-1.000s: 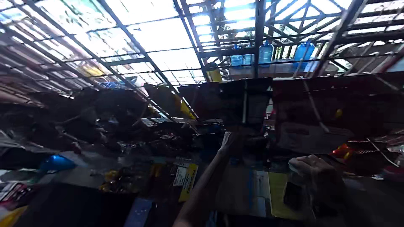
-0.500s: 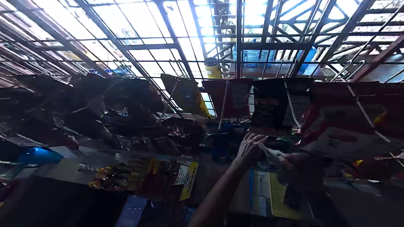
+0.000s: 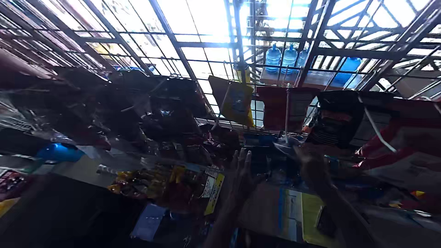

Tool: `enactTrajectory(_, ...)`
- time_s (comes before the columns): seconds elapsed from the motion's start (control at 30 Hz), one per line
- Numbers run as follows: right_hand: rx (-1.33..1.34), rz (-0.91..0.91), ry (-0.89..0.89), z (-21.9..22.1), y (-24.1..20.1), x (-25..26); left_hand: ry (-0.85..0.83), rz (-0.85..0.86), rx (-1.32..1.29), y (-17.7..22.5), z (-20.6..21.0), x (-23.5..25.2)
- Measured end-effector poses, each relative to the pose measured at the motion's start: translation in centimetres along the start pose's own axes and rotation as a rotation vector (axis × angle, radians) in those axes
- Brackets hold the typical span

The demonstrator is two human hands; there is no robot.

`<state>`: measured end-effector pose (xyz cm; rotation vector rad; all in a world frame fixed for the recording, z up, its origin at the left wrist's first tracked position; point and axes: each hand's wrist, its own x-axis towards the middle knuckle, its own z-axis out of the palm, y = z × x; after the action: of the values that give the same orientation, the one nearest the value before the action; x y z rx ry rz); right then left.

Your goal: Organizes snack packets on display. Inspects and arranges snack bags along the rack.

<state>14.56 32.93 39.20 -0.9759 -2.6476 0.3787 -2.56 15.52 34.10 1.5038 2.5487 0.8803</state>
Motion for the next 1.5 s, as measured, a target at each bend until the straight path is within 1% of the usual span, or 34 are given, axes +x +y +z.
enactTrajectory(0.03, 0.014, -0.063, -0.037, 1.6, -0.7, 1.8, 0.007, 0.007, 0.004, -0.3, 0.3, 0.0)
enactTrajectory(0.07, 0.035, -0.096, -0.112, 3.3, -0.7, 3.3, 0.018, 0.015, 0.016, -0.8, 0.7, 0.0)
enactTrajectory(0.13, 0.098, -0.093, -0.201, 5.1, 0.3, 4.8, 0.054, 0.029, 0.039, -1.8, 1.3, 0.0)
enactTrajectory(0.17, 0.067, -0.035, -0.22, 4.7, 0.8, 4.7, 0.08, 0.03, 0.04, -2.2, 1.5, 0.1)
enactTrajectory(0.23, -0.036, 0.184, -0.278, 2.4, 1.2, 3.6, 0.146, 0.02, 0.003, -2.5, 1.8, -0.3)
enactTrajectory(0.27, -0.08, 0.257, -0.281, 1.2, 0.8, 3.3, 0.177, 0.016, -0.034, -2.4, 2.0, -0.5)
enactTrajectory(0.3, -0.103, 0.254, -0.247, 0.4, 0.0, 3.2, 0.205, 0.018, -0.076, -2.5, 2.2, -0.7)
enactTrajectory(0.33, -0.09, 0.19, -0.207, 0.0, -1.3, 3.4, 0.215, 0.017, -0.134, -2.6, 2.3, -1.0)
enactTrajectory(0.37, -0.051, 0.078, -0.161, 0.3, -2.9, 3.8, 0.221, 0.011, -0.17, -2.8, 2.4, -1.3)
enactTrajectory(0.4, 0.016, -0.061, -0.104, 1.3, -4.5, 4.7, 0.22, -0.001, -0.194, -2.9, 2.5, -1.6)
enactTrajectory(0.43, 0.075, -0.183, -0.083, 2.8, -5.7, 5.8, 0.206, -0.02, -0.22, -3.0, 2.5, -1.8)
enactTrajectory(0.47, 0.108, -0.263, -0.118, 4.5, -6.4, 7.1, 0.179, -0.048, -0.239, -3.0, 2.4, -2.0)
enactTrajectory(0.5, 0.11, -0.287, -0.193, 5.7, -6.5, 8.2, 0.142, -0.084, -0.258, -3.0, 2.3, -2.1)
enactTrajectory(0.53, 0.08, -0.25, -0.274, 6.0, -6.4, 8.8, 0.105, -0.112, -0.286, -2.9, 2.1, -2.2)
enactTrajectory(0.6, -0.078, -0.066, -0.422, 3.7, -6.2, 9.1, 0.064, -0.137, -0.354, -2.9, 1.8, -2.3)
enactTrajectory(0.63, -0.134, 0.005, -0.439, 2.2, -6.1, 8.6, 0.058, -0.149, -0.385, -2.9, 1.9, -2.3)
enactTrajectory(0.67, -0.152, 0.025, -0.394, 1.1, -6.3, 7.8, 0.055, -0.159, -0.418, -3.0, 2.1, -2.5)
enactTrajectory(0.73, -0.09, -0.042, -0.29, 0.1, -8.3, 6.1, 0.051, -0.175, -0.474, -3.3, 2.5, -2.4)
enactTrajectory(0.77, -0.029, -0.124, -0.235, 0.8, -9.7, 5.2, 0.045, -0.189, -0.483, -3.2, 2.5, -2.3)
enactTrajectory(0.83, 0.102, -0.304, -0.187, 4.7, -11.5, 3.5, 0.032, -0.241, -0.441, -2.9, 2.5, -2.2)
enactTrajectory(0.9, 0.15, -0.416, -0.102, 8.8, -10.6, 1.7, 0.051, -0.262, -0.358, -2.6, 2.5, -2.0)
enactTrajectory(0.93, 0.12, -0.436, -0.048, 9.3, -9.4, 0.9, 0.041, -0.262, -0.362, -2.6, 2.6, -1.9)
enactTrajectory(1.0, -0.035, -0.413, -0.045, 7.2, -6.8, -0.6, 0.025, -0.228, -0.426, -3.0, 3.0, -1.7)
enactTrajectory(1.07, -0.196, -0.332, -0.065, 3.4, -5.4, -1.7, 0.096, -0.169, -0.457, -3.2, 3.5, -1.6)
enactTrajectory(1.1, -0.247, -0.27, -0.044, 1.6, -5.3, -2.0, 0.125, -0.14, -0.467, -3.2, 3.7, -1.6)
enactTrajectory(1.17, -0.208, -0.158, 0.036, -0.2, -6.0, -2.0, 0.171, -0.082, -0.449, -3.5, 4.0, -1.9)
enactTrajectory(1.2, -0.138, -0.122, 0.042, 0.2, -6.4, -1.9, 0.19, -0.058, -0.422, -3.6, 4.2, -2.2)
enactTrajectory(1.27, -0.049, -0.156, -0.017, 3.5, -5.7, -2.1, 0.249, 0.002, -0.318, -3.7, 4.7, -2.9)
enactTrajectory(1.3, -0.05, -0.216, 0.008, 5.5, -4.4, -2.7, 0.275, 0.037, -0.277, -3.9, 5.1, -3.2)
enactTrajectory(1.33, -0.075, -0.262, 0.08, 6.8, -3.0, -3.4, 0.289, 0.056, -0.257, -4.1, 5.4, -3.4)
enactTrajectory(1.37, -0.101, -0.26, 0.113, 6.8, -1.8, -4.3, 0.298, 0.065, -0.26, -4.3, 5.6, -3.5)
enactTrajectory(1.43, -0.118, -0.155, 0.059, 3.3, -0.2, -6.5, 0.353, 0.12, -0.257, -4.6, 5.9, -3.9)
enactTrajectory(1.47, -0.136, -0.084, 0.06, 1.2, 0.5, -7.6, 0.386, 0.179, -0.225, -4.4, 5.7, -4.3)
enactTrajectory(1.5, -0.149, -0.011, 0.1, -0.8, 1.2, -8.6, 0.393, 0.249, -0.175, -3.8, 5.3, -4.6)
